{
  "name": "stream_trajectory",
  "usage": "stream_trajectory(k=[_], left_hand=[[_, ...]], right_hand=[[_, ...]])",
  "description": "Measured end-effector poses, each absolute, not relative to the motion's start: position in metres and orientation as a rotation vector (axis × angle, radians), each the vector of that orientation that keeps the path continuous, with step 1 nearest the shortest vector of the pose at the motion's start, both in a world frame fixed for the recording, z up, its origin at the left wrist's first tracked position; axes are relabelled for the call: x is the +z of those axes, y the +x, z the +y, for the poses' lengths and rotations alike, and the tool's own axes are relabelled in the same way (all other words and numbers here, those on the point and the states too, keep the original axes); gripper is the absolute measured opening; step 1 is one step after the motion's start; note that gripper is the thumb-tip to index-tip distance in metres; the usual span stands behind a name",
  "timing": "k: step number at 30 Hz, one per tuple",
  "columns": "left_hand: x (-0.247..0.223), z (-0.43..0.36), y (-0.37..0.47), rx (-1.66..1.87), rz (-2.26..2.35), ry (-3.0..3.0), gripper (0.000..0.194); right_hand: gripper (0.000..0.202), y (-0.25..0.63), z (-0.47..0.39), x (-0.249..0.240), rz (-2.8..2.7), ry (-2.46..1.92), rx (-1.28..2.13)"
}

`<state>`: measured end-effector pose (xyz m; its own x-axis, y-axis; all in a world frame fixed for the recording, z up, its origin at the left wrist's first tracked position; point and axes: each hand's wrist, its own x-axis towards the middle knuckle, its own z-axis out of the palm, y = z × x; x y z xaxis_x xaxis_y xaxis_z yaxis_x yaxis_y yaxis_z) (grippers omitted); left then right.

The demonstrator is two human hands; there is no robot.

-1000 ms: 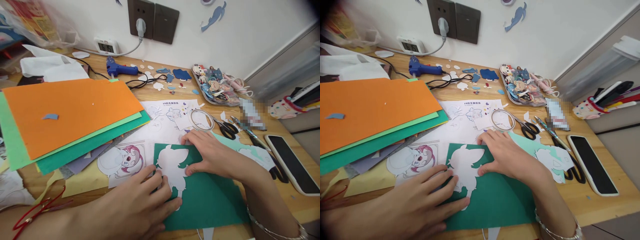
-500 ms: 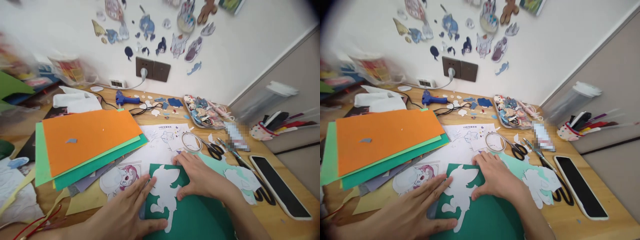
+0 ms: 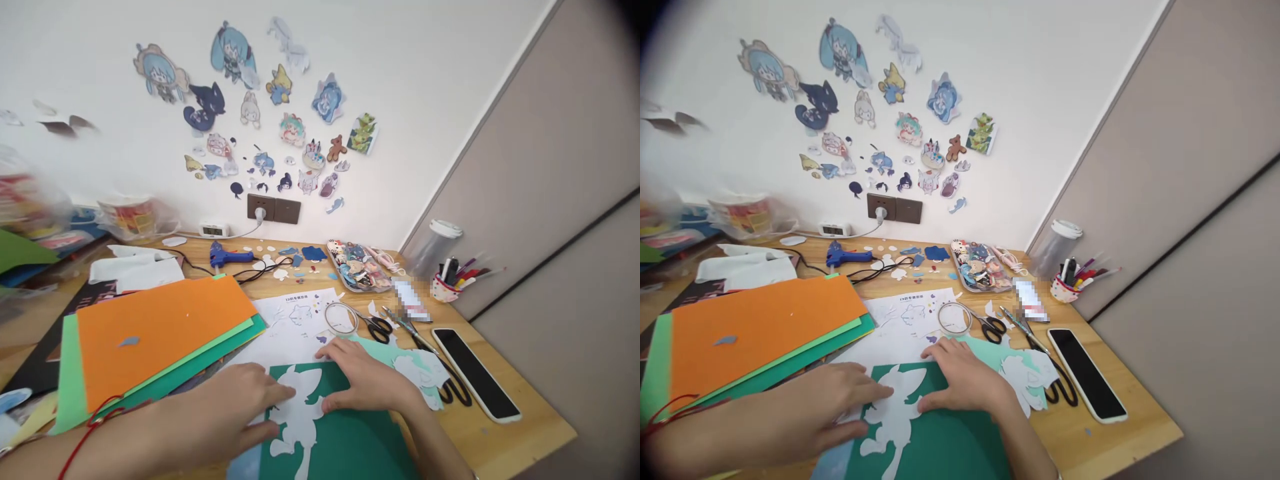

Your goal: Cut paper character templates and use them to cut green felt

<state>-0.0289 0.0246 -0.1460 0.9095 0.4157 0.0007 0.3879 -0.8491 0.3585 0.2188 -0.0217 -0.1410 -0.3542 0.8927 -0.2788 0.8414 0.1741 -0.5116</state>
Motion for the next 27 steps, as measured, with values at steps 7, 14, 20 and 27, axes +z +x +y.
stream_trajectory(k=[7, 14, 20, 27], left_hand=[[-0.17, 0.044, -0.019, 0.132, 0.709, 2.639, 0.057], [-0.161, 0.052, -0.008, 0.018, 0.816, 2.445, 0.072], [-0.15, 0.047, 0.0, 0.008, 0.858, 2.403, 0.057], [-0.156, 0.038, 0.009, -0.051, 0.89, 2.447, 0.064]], right_hand=[[0.036, 0.254, -0.051, -0.136, -2.118, -2.309, 0.267], [0.025, 0.337, -0.094, -0.145, -1.502, -2.971, 0.289], [0.028, 0.353, -0.107, -0.154, -1.535, -2.874, 0.278], [0.014, 0.362, -0.097, -0.151, -1.469, -2.872, 0.487]])
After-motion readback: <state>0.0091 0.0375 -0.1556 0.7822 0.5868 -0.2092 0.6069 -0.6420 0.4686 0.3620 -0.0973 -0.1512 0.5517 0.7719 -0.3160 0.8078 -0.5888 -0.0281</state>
